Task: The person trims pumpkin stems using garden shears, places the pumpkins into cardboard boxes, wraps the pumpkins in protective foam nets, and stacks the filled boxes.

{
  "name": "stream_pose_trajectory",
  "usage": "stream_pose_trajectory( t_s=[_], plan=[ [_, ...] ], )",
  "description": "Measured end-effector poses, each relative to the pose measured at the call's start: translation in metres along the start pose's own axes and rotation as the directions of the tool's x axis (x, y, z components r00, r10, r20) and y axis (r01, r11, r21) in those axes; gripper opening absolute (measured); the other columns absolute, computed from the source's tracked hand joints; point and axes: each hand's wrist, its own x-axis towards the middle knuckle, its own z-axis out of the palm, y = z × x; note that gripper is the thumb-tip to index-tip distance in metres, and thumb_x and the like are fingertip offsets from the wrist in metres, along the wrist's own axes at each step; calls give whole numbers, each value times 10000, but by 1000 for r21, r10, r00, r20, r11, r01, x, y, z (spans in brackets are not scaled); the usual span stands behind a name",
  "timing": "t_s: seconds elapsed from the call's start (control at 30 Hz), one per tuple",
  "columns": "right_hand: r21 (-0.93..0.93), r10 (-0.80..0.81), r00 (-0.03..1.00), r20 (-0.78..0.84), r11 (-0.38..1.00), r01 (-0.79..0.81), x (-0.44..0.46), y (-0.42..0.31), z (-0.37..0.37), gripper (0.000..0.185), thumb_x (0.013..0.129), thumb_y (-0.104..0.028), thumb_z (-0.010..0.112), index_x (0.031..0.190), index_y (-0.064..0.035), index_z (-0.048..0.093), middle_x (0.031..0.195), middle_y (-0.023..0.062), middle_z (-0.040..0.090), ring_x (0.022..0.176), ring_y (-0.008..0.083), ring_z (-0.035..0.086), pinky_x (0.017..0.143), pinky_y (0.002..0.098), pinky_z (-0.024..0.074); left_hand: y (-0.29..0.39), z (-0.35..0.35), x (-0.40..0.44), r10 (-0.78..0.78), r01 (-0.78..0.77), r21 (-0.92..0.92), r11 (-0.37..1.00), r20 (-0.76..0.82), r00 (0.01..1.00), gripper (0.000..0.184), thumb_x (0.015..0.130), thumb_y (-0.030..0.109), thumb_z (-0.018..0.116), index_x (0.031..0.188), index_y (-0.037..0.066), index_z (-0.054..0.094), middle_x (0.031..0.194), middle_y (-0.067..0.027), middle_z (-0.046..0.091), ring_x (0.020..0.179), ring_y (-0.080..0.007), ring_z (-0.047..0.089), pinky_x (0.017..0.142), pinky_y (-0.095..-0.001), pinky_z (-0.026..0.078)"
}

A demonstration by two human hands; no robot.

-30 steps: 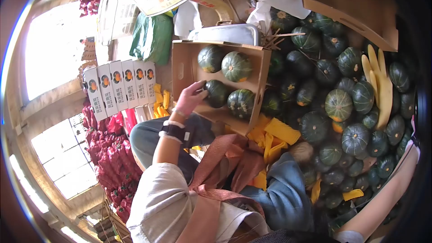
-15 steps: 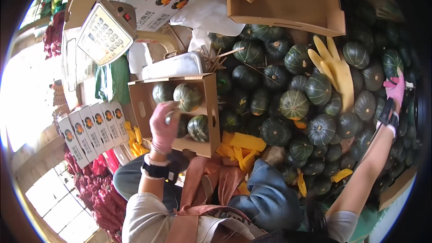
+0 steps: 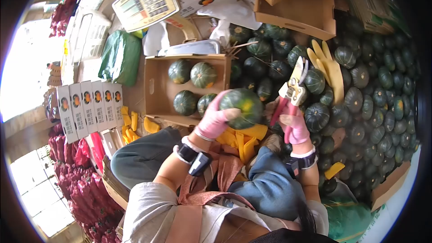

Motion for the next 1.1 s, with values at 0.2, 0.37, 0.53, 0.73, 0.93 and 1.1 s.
stream_pose_trajectory(
  t_s=[0.2, 0.37, 0.53, 0.73, 0.93, 1.1],
  plan=[
    [-651, -147, 981, 123, 735, 192, -4, -7, 5, 586, 603, -108, 757, 1110, -35, 473, 985, 21, 506, 904, 138, 493, 848, 280, 400, 28, -41, -13, -118, 327, -577, 749, 369, 922, 673, 871, 589, 384, 1328, 96, 421, 1306, -181, 480, 1174, -394, 478, 967, -588, 362],
    [-947, -347, 906, 243, 115, 298, -10, -11, 25, 696, 530, -211, 793, 1114, -24, 463, 952, 99, 511, 874, 293, 513, 810, 396, 418, 29, 2, 12, -74, 160, -641, 751, 159, 985, 761, 824, 678, 384, 1361, 138, 391, 1392, -153, 393, 1258, -412, 372, 1007, -639, 259],
    [-929, -507, 805, 307, -344, 138, -16, -21, 25, 662, 504, -331, 741, 1025, -33, 461, 953, 107, 479, 913, 319, 459, 852, 466, 360, 12, 21, 24, -78, 146, -651, 745, 132, 988, 780, 828, 696, 367, 1355, 123, 407, 1388, -152, 399, 1275, -374, 367, 1046, -594, 248],
    [-930, -485, 848, 213, -367, 23, -29, -36, 22, 635, 517, -328, 742, 1016, -40, 478, 933, 109, 498, 905, 321, 481, 831, 451, 381, 6, 23, 26, 12, 37, -275, 961, 176, 984, 696, 892, 568, 409, 1412, 124, 282, 1392, -142, 376, 1288, -326, 362, 1049, -530, 304],
    [-958, -467, 860, 206, -276, 80, -42, -36, 6, 563, 556, -230, 723, 1028, -27, 491, 915, 136, 522, 880, 340, 504, 796, 439, 410, 4, 33, 20, 35, 68, -237, 969, 406, 913, 965, 741, 577, 657, 1462, 196, 141, 1427, -109, 309, 1282, -312, 358, 1040, -500, 323],
    [-985, -416, 894, 167, -104, 136, -48, -29, -7, 492, 581, -120, 651, 1029, 2, 490, 865, 160, 526, 804, 363, 512, 725, 430, 424, 2, 32, 11, 0, 82, -142, 987, 501, 865, 1234, 595, 364, 854, 1471, 213, -2, 1398, -90, 312, 1279, -264, 343, 1038, -427, 321]
  ],
)
